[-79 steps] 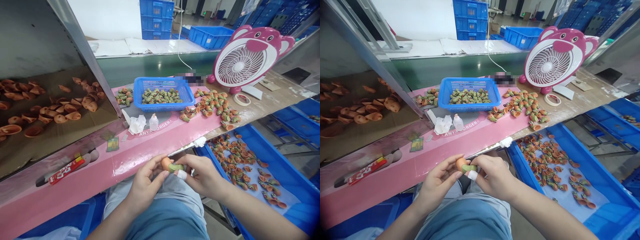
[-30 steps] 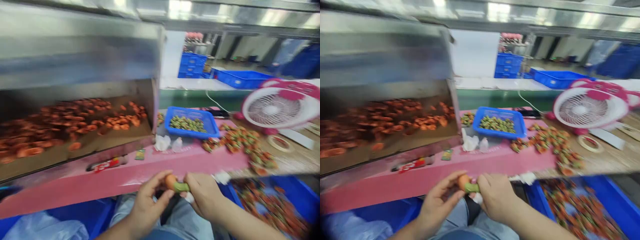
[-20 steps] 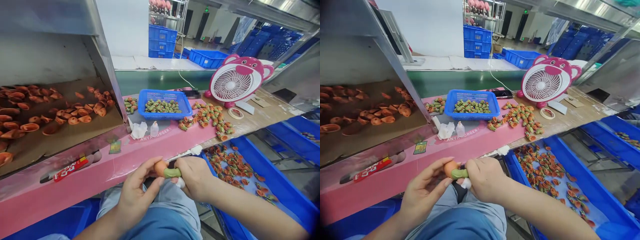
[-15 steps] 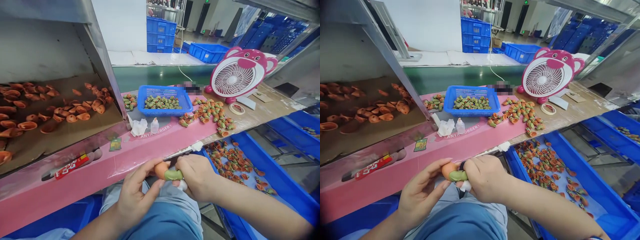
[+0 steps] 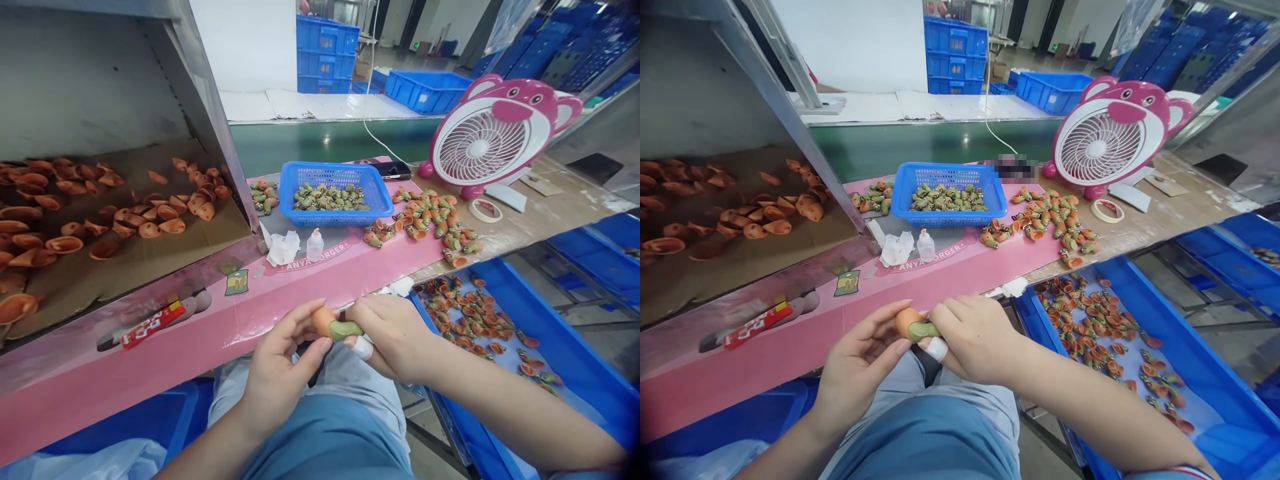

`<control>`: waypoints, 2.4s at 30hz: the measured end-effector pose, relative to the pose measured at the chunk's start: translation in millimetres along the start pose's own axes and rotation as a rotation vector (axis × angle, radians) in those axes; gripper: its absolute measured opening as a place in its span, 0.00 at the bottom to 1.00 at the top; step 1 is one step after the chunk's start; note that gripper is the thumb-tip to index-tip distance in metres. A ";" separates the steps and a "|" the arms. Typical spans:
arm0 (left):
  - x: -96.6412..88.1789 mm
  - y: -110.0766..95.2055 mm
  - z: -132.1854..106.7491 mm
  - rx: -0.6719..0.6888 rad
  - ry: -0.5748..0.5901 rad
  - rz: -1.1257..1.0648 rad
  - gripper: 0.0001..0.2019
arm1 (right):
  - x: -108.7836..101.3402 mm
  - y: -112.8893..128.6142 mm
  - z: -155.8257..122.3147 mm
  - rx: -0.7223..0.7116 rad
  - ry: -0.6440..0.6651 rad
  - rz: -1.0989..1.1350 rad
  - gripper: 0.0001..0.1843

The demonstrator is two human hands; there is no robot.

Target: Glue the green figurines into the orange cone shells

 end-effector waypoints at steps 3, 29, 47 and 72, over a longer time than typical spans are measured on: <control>-0.9 1.8 -0.4 0.015 0.007 0.011 0.18 | 2.1 -0.1 -2.6 0.003 0.022 0.004 0.21; -6.5 -5.3 -2.7 0.438 -0.163 0.000 0.11 | 4.0 -0.3 -2.2 0.078 -0.102 0.077 0.19; -3.3 5.3 15.6 0.176 -0.045 0.035 0.03 | 8.0 -10.6 -6.7 0.258 -0.179 0.281 0.13; -4.0 14.1 21.8 0.054 -0.005 0.019 0.03 | 14.0 -11.4 -5.7 0.192 -0.149 0.272 0.14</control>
Point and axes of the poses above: each hand's wrist, its own z-axis towards the middle knuckle, its own x-axis out of the palm, y = z × x, the point moved 6 cm from there along z, towards the middle knuckle, and after that the axes turned 13 degrees about -y, right-handed, at the moved point
